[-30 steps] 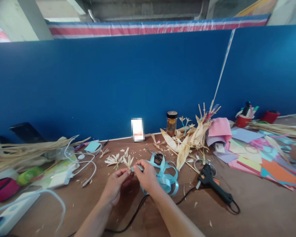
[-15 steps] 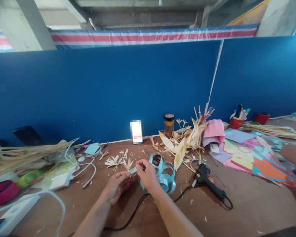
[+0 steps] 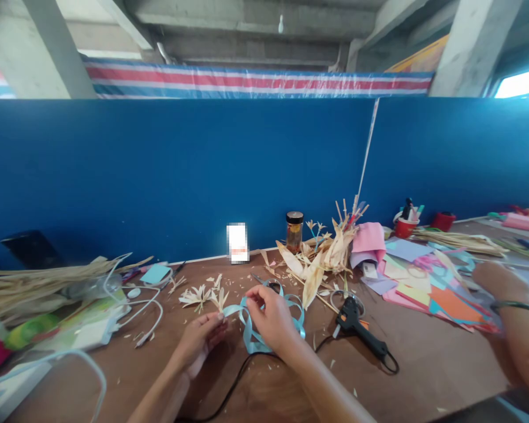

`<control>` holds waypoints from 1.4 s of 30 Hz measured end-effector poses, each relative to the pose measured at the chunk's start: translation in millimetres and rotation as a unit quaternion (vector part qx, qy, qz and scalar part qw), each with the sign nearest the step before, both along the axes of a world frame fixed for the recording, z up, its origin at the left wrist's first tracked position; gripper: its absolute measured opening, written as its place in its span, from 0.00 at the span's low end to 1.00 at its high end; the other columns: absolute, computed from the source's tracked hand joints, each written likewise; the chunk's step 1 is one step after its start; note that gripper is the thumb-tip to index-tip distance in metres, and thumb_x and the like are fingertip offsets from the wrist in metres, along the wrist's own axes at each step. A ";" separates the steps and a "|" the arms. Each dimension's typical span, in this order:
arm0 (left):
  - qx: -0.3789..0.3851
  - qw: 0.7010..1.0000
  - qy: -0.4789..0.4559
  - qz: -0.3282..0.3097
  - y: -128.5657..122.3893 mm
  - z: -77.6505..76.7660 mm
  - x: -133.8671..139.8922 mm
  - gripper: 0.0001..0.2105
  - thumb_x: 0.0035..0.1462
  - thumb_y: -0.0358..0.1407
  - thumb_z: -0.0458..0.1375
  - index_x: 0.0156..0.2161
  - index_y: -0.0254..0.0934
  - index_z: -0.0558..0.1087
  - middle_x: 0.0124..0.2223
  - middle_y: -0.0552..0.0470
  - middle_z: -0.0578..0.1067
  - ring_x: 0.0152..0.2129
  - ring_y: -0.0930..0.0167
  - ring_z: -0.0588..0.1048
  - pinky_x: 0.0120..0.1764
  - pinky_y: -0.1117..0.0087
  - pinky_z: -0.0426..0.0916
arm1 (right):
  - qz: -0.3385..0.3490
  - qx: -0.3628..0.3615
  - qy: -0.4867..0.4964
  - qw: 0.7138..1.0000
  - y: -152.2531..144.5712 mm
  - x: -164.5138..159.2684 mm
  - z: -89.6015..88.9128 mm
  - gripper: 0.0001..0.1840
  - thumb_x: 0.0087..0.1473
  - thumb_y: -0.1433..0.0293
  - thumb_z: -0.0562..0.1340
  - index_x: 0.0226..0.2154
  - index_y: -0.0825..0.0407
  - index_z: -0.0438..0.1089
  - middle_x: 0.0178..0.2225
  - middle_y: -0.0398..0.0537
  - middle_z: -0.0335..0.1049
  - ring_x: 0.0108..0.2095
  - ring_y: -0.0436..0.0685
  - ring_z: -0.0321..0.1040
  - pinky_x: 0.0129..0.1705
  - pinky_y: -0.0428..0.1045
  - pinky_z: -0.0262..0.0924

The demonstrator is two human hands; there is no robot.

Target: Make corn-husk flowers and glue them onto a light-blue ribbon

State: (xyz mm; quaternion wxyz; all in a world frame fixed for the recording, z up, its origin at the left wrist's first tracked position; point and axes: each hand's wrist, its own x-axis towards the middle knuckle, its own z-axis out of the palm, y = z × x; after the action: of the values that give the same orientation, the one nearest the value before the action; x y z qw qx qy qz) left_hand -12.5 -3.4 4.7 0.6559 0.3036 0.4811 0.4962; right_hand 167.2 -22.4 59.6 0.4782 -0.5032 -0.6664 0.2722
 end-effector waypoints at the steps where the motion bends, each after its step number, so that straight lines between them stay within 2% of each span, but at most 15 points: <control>1: -0.005 1.000 -0.002 0.004 0.4 -0.3 -1.1 0.09 0.40 0.34 0.65 0.27 0.31 0.73 0.26 0.49 0.76 0.21 0.76 0.73 0.26 0.79 0.68 | -0.005 -0.007 -0.011 1.000 -1.8 2.9 -1.6 0.08 0.51 0.68 0.55 0.33 0.52 0.68 0.28 0.44 0.70 0.29 0.51 0.65 0.30 0.44 0.58; 8: -0.018 1.000 -0.006 0.009 -2.5 4.9 -1.4 0.05 0.42 0.30 0.64 0.26 0.31 0.72 0.25 0.50 0.76 0.21 0.77 0.73 0.25 0.79 0.67 | -0.042 -0.027 -0.016 0.999 -9.9 36.0 -8.2 0.09 0.51 0.67 0.55 0.32 0.53 0.68 0.25 0.43 0.68 0.26 0.51 0.63 0.27 0.44 0.57; 14: -0.028 1.000 -0.010 0.011 -2.5 6.3 -0.7 0.05 0.42 0.29 0.63 0.27 0.31 0.72 0.24 0.50 0.76 0.20 0.77 0.73 0.25 0.79 0.67 | -0.050 -0.035 -0.018 0.998 -23.9 49.8 -11.9 0.09 0.52 0.65 0.55 0.31 0.53 0.68 0.23 0.43 0.66 0.24 0.51 0.61 0.26 0.44 0.56; 21: -0.043 0.999 -0.003 0.022 -1.3 4.7 -0.8 0.02 0.46 0.26 0.60 0.27 0.31 0.72 0.24 0.50 0.76 0.19 0.78 0.73 0.24 0.80 0.68 | -0.025 -0.061 -0.048 0.997 -41.9 50.1 -20.1 0.09 0.52 0.67 0.54 0.29 0.52 0.68 0.24 0.43 0.68 0.26 0.52 0.63 0.27 0.44 0.55; 28: -0.046 0.999 0.004 0.023 0.5 2.3 -0.6 0.01 0.47 0.27 0.60 0.28 0.31 0.71 0.24 0.51 0.75 0.19 0.78 0.73 0.24 0.80 0.68 | -0.019 -0.063 -0.060 0.996 -48.5 47.0 -27.3 0.07 0.51 0.70 0.54 0.28 0.52 0.68 0.24 0.42 0.68 0.26 0.51 0.62 0.27 0.43 0.53; 42: -0.036 0.999 0.019 -0.002 2.8 -6.1 -5.4 0.02 0.46 0.28 0.61 0.28 0.35 0.72 0.26 0.52 0.77 0.23 0.75 0.75 0.27 0.79 0.69 | -0.028 -0.069 -0.072 0.995 -54.4 43.1 -27.7 0.07 0.50 0.71 0.55 0.26 0.51 0.69 0.23 0.40 0.67 0.24 0.49 0.60 0.25 0.42 0.50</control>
State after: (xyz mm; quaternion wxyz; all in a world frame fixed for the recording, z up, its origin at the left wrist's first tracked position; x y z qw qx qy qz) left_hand -17.9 -0.6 -1.4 0.6578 0.2900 0.5105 0.4718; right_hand 210.3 -76.8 31.9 0.4008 -0.5721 -0.6638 0.2673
